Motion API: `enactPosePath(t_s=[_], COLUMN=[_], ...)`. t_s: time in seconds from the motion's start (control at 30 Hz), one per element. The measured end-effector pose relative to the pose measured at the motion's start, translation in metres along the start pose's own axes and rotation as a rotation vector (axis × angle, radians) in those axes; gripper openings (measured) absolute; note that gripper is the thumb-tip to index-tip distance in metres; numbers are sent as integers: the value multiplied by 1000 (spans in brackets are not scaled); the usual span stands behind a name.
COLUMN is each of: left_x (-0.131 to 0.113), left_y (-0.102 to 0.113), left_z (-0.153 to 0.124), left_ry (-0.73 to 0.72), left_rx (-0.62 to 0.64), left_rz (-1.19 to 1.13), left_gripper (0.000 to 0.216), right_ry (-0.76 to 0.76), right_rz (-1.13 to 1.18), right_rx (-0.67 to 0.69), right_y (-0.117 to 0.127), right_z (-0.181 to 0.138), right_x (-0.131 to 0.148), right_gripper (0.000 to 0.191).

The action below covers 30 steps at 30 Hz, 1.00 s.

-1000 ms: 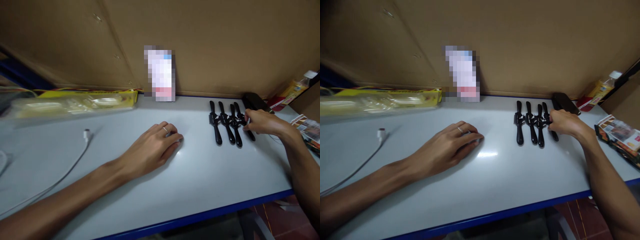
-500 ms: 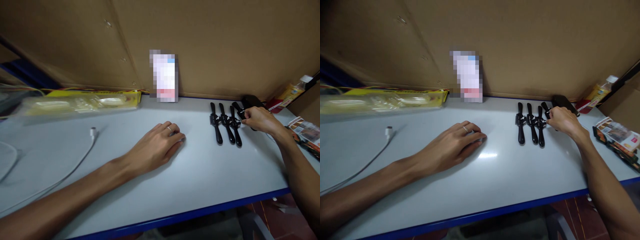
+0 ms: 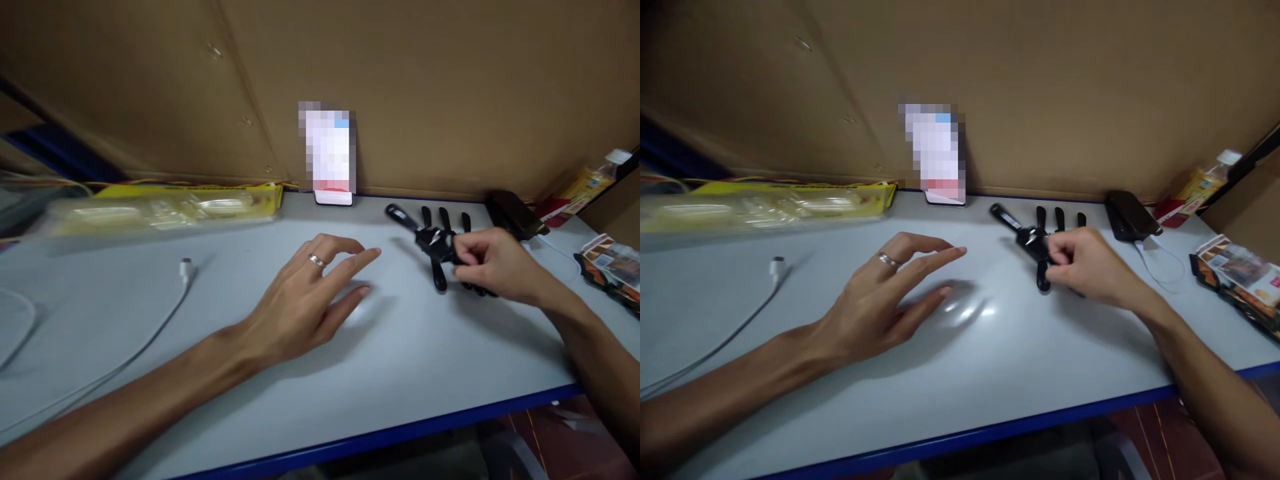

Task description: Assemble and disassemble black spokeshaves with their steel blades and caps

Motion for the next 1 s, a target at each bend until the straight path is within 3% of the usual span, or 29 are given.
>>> enactPosePath(t_s=[0.13, 0.23, 0.37, 0.5, 0.6, 0.73, 0.8, 0.9, 1.0], left_x=[-3, -2, 1, 3, 3, 3, 3, 3, 2], left_y=[0, -9, -21, -31, -33, -34, -34, -35, -36], left_z=[-1, -4, -6, -7, -6, -7, -7, -7, -7], left_ry=[-44, -57, -53, -22, -11, -14, -17, -18, -17], left_rx=[16, 96, 233, 394, 419, 415, 409, 406, 404], left_rz=[-33, -77, -118, -151, -142, -126, -125, -118, -113], left_gripper=[28, 22, 26, 35, 37, 39, 39, 39, 39], right_ry=[66, 57, 92, 125, 161, 91, 33, -90, -261], right_rz=[152, 195, 153, -47, -277, -558, -627, -726, -721], right_rx=[327, 475, 587, 620, 476, -149, -328, -270, -134], right_y=[-47, -67, -75, -70, -60, -25, -16, -21, -28], right_z=[-12, -18, -23, -28, -28, -15, -7, 9, 18], right_x=[26, 32, 31, 36, 40, 28, 13, -15, -37], right_gripper=[27, 30, 32, 33, 35, 28, 29, 56, 68])
Point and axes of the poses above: each hand's wrist, its own z-axis towards the middle knuckle, its own y-axis out of the back of the hand, x = y × z, the point moved 6 cm from there along z, towards the middle knuckle
